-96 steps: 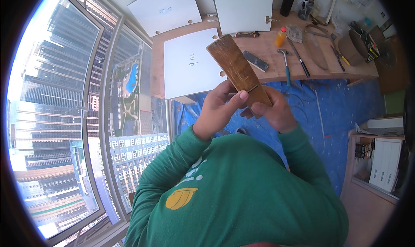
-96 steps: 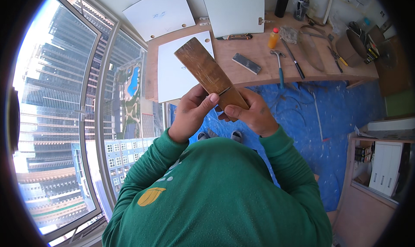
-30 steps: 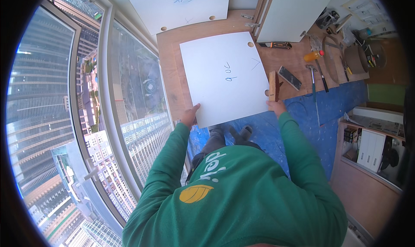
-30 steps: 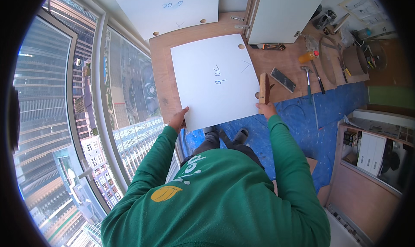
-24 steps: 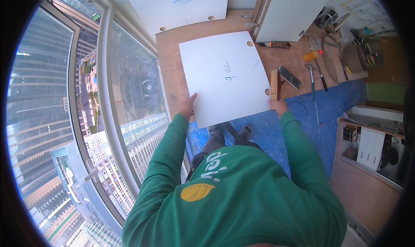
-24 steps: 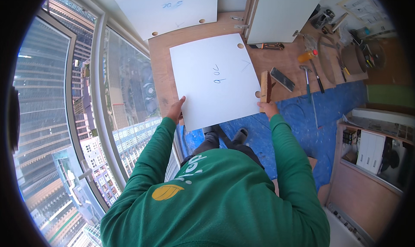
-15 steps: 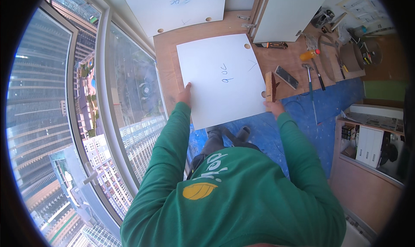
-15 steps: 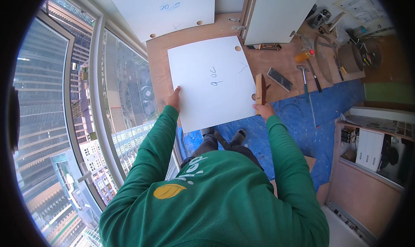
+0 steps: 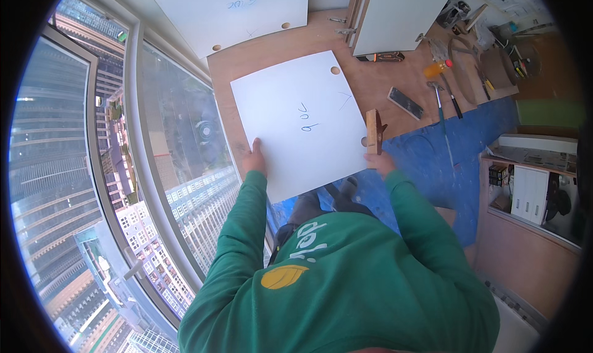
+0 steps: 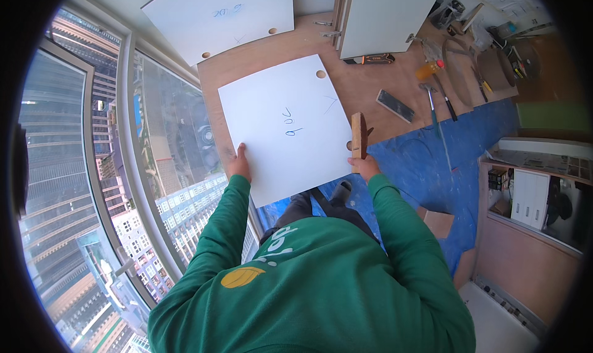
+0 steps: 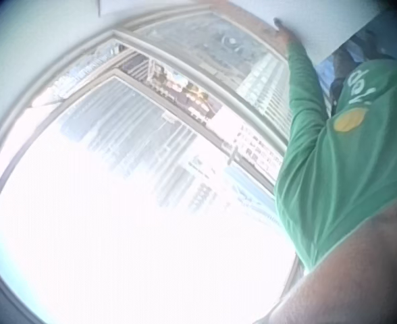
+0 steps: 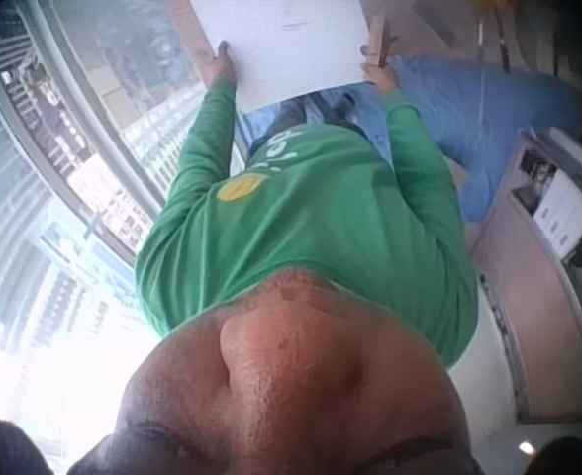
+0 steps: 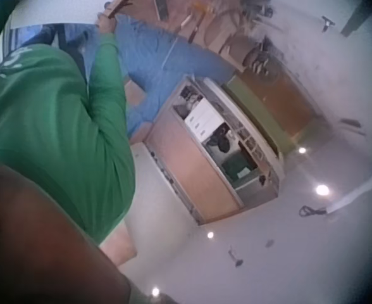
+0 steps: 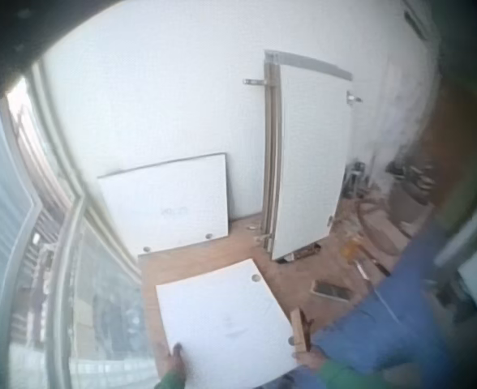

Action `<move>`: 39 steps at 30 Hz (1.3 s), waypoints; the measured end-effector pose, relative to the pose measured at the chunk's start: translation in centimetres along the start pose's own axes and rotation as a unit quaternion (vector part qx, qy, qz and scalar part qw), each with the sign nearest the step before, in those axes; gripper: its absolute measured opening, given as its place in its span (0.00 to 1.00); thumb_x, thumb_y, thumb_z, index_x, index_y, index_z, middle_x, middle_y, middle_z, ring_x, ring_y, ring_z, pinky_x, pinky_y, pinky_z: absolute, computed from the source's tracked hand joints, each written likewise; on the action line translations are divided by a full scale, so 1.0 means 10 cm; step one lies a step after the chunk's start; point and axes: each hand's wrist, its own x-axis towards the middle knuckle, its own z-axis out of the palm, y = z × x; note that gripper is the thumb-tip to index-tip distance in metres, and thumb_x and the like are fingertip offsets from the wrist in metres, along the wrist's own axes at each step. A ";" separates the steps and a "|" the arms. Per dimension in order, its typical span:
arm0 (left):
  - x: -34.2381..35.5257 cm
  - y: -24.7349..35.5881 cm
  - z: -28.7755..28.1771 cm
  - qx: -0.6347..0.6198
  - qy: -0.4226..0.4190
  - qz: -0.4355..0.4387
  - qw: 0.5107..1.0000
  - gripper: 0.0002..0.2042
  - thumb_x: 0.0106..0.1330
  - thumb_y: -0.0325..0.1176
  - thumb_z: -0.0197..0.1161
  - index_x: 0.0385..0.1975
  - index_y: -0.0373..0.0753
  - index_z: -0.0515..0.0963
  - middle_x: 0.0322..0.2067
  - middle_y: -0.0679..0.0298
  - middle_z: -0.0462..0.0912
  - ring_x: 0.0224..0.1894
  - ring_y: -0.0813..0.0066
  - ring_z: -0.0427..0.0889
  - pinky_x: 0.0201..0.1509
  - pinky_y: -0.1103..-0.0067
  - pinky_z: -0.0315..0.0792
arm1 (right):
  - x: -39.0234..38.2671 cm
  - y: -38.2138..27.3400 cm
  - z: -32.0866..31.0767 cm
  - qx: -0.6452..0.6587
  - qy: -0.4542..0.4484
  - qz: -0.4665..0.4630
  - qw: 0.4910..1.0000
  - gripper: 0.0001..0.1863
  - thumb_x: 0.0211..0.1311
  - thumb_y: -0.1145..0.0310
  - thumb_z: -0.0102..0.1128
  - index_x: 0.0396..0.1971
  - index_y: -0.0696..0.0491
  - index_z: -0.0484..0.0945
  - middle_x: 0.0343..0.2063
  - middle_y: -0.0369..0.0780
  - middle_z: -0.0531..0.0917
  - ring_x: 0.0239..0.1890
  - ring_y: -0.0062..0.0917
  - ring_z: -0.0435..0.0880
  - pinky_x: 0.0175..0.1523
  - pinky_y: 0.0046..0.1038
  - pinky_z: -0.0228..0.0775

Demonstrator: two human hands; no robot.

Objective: The person sands a white board edge, then measures and applies a curved edge banding strip to the board's edge. They press the strip along the curve and trim the excess with a utility knife.

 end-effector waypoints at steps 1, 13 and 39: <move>0.02 0.02 -0.04 0.055 0.016 0.038 0.998 0.45 0.69 0.71 0.52 0.51 0.21 0.80 0.47 0.37 0.85 0.51 0.44 0.84 0.57 0.61 0.74 | -0.03 -0.02 0.08 -0.011 0.003 0.000 1.000 0.26 0.58 0.65 0.74 0.55 0.62 0.81 0.45 0.41 0.86 0.46 0.28 0.84 0.55 0.32 0.73; 0.23 0.09 -0.26 0.420 -0.058 0.140 0.895 0.38 0.77 0.63 0.40 0.42 0.29 0.86 0.44 0.37 0.86 0.50 0.39 0.85 0.58 0.54 0.76 | 0.08 0.19 0.25 0.027 0.043 -0.018 0.999 0.24 0.57 0.67 0.75 0.52 0.61 0.82 0.40 0.40 0.88 0.42 0.27 0.85 0.50 0.32 0.76; 0.36 0.66 1.24 0.429 0.056 0.336 0.837 0.34 0.78 0.58 0.41 0.79 0.50 0.56 0.81 0.61 0.47 0.84 0.63 0.39 0.84 0.56 0.27 | 1.93 -1.83 1.15 -0.399 0.190 -0.219 0.870 0.35 0.58 0.44 0.71 0.46 0.64 0.74 0.48 0.56 0.81 0.53 0.51 0.81 0.57 0.46 0.76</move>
